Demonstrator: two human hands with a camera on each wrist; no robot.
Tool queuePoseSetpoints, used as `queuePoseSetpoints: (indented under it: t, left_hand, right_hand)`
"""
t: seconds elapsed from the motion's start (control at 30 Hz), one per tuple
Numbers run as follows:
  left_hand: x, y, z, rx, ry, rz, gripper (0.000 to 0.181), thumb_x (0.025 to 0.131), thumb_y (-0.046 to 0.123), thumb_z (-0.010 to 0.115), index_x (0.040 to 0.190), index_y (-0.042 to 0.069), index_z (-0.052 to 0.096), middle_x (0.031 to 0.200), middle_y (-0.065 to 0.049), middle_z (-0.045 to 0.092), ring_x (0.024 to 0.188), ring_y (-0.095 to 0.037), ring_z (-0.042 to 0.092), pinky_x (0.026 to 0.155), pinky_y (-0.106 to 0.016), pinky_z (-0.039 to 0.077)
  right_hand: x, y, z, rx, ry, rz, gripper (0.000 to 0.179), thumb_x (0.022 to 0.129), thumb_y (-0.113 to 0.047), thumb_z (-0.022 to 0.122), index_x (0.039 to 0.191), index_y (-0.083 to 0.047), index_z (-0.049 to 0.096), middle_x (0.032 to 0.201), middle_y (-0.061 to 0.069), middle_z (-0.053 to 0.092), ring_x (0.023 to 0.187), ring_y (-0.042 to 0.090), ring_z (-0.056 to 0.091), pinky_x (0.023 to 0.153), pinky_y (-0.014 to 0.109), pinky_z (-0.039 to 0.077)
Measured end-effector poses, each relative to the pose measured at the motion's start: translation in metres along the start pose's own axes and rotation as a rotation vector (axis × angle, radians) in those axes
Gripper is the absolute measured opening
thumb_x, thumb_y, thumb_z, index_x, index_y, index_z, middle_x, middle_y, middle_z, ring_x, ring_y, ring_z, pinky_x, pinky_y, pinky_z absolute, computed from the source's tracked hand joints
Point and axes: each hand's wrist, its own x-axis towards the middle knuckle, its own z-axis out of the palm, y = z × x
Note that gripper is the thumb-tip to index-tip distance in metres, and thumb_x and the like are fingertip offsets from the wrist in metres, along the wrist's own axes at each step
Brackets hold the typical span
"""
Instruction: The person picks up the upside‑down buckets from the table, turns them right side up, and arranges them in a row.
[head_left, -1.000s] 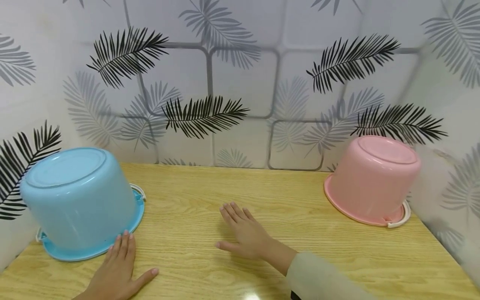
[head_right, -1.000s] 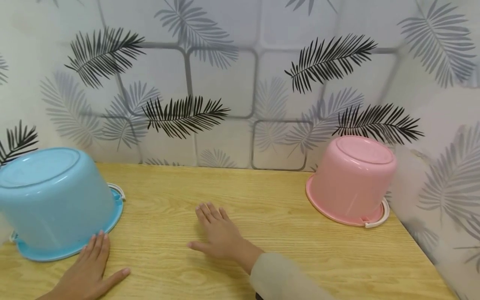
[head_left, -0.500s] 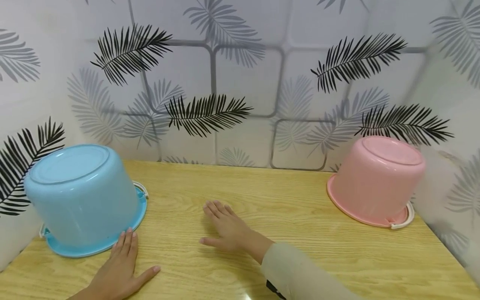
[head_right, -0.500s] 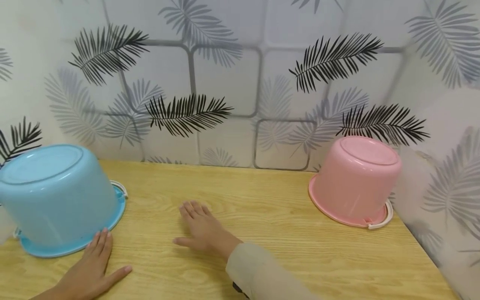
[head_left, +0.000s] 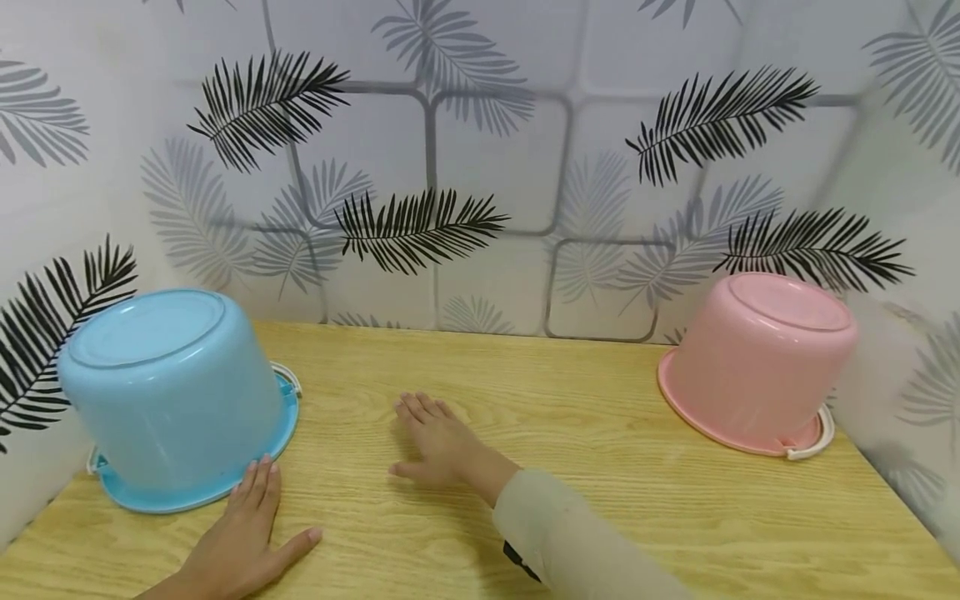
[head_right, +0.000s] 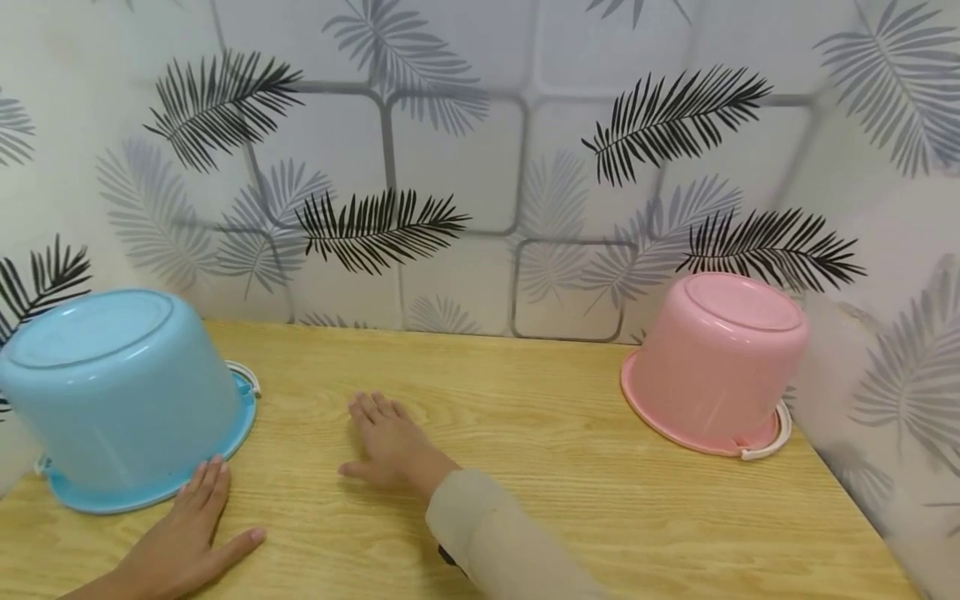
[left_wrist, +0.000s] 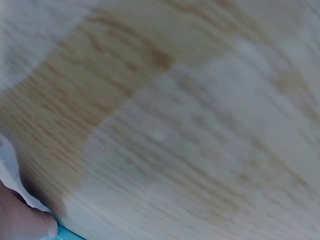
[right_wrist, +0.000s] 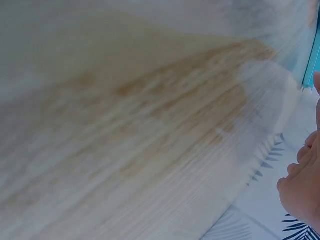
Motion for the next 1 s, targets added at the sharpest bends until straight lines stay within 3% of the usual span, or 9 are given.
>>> queuePoseSetpoints:
  t: [0.33, 0.63, 1.0]
  left_hand:
    - [-0.001, -0.002, -0.001, -0.026, -0.001, 0.007, 0.101, 0.084, 0.055, 0.057, 0.141, -0.016, 0.014, 0.150, -0.035, 0.005, 0.138, -0.050, 0.004, 0.104, -0.067, 0.017]
    - [-0.001, 0.000, -0.004, 0.033, 0.035, 0.029, 0.100, 0.083, 0.057, 0.057, 0.141, -0.016, 0.019, 0.149, -0.033, 0.013, 0.138, -0.048, 0.014, 0.106, -0.062, 0.021]
    - [0.000, 0.000, -0.006, 0.032, 0.024, 0.036, 0.100, 0.083, 0.056, 0.057, 0.140, -0.016, 0.019, 0.149, -0.034, 0.013, 0.137, -0.049, 0.015, 0.105, -0.063, 0.022]
  right_hand:
    - [0.012, -0.007, 0.001, 0.031, -0.023, -0.015, 0.080, 0.093, -0.050, 0.045, 0.149, -0.005, 0.011, 0.157, 0.011, 0.006, 0.145, 0.026, 0.004, 0.119, 0.042, 0.009]
    - [0.025, -0.025, 0.000, 0.001, -0.031, -0.048, 0.077, 0.093, -0.048, 0.047, 0.149, -0.007, 0.014, 0.157, 0.010, 0.008, 0.145, 0.026, 0.006, 0.119, 0.039, 0.010]
    - [0.034, -0.040, 0.002, -0.019, -0.054, -0.041, 0.072, 0.094, -0.046, 0.047, 0.150, -0.011, 0.016, 0.157, 0.005, 0.010, 0.145, 0.021, 0.009, 0.119, 0.035, 0.011]
